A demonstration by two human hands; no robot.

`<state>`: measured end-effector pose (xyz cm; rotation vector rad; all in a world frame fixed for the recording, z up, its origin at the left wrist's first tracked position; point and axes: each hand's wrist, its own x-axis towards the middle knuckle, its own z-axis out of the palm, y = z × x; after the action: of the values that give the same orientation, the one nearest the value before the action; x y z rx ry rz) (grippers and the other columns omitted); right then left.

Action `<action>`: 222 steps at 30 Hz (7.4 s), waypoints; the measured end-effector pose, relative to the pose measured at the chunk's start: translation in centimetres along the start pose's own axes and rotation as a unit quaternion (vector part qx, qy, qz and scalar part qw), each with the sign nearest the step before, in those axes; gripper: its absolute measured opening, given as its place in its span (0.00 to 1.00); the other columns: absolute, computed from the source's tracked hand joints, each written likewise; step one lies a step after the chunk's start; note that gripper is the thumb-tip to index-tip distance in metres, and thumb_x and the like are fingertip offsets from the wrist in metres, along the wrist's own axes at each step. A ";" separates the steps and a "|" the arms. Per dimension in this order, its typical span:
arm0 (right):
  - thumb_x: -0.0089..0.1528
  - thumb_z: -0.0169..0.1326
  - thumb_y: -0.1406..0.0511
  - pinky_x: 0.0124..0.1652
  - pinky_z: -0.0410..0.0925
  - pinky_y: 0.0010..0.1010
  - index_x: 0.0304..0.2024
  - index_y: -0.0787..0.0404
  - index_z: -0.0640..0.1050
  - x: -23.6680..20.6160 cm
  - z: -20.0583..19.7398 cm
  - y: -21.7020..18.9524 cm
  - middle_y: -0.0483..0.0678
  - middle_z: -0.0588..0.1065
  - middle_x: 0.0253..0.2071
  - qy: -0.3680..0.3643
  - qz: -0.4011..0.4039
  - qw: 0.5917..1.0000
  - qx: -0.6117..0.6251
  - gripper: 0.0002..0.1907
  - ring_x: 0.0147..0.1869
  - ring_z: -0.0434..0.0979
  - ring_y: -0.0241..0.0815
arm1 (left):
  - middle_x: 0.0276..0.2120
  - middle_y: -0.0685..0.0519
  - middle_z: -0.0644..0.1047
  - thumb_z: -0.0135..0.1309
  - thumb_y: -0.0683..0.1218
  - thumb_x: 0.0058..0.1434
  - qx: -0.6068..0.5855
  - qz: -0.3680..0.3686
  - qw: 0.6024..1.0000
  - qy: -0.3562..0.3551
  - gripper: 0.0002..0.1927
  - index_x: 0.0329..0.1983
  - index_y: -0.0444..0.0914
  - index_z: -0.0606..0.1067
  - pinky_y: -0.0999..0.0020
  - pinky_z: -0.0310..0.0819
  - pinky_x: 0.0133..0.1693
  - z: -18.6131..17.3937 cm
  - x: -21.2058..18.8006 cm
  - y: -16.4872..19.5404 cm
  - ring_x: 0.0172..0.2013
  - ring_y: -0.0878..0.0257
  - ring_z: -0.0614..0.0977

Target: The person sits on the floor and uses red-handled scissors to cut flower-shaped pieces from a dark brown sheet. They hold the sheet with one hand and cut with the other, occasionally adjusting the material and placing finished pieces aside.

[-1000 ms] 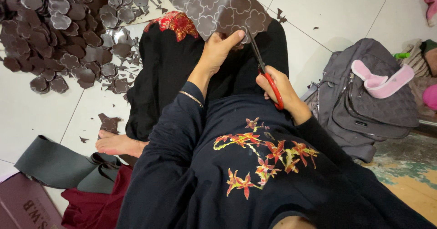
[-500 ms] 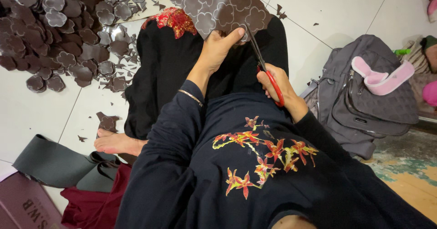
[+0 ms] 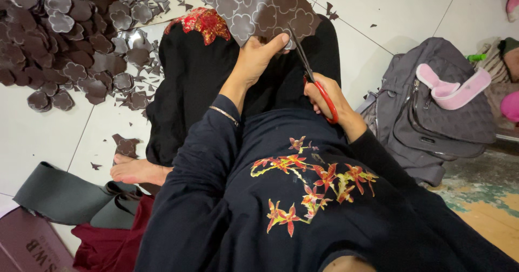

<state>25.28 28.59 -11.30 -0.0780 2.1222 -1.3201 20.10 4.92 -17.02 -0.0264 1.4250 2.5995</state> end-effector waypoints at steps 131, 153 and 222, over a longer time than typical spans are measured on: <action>0.66 0.47 0.48 0.21 0.61 0.20 0.32 0.58 0.70 1.6 -2.0 -0.9 0.41 0.67 0.22 -0.013 0.012 1.000 -0.024 0.21 0.20 0.65 0.28 | 0.43 0.50 0.79 0.58 0.34 0.62 -0.104 -0.005 0.994 -0.028 0.25 0.63 0.37 0.69 0.70 0.83 0.40 0.7 0.4 1.5 0.37 0.65 0.83; 0.66 0.45 0.46 0.20 0.61 0.19 0.30 0.57 0.71 1.4 -2.7 -0.3 0.40 0.66 0.20 -0.030 0.034 0.999 -0.018 0.23 0.18 0.66 0.28 | 0.43 0.50 0.79 0.57 0.32 0.61 -0.092 -0.029 0.995 -0.036 0.30 0.67 0.38 0.67 0.71 0.83 0.36 0.4 0.4 2.0 0.33 0.65 0.83; 0.67 0.52 0.51 0.23 0.63 0.17 0.35 0.61 0.78 0.3 -3.7 -0.3 0.39 0.68 0.24 -0.059 0.013 0.998 -0.027 0.20 0.22 0.66 0.26 | 0.52 0.54 0.78 0.59 0.32 0.61 -0.125 -0.030 0.984 -0.123 0.25 0.63 0.31 0.71 0.72 0.78 0.44 0.3 0.1 2.7 0.41 0.67 0.80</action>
<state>22.93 31.28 -10.11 -0.1457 2.0530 -1.2134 19.61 3.76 -14.57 0.2078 0.9974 2.6051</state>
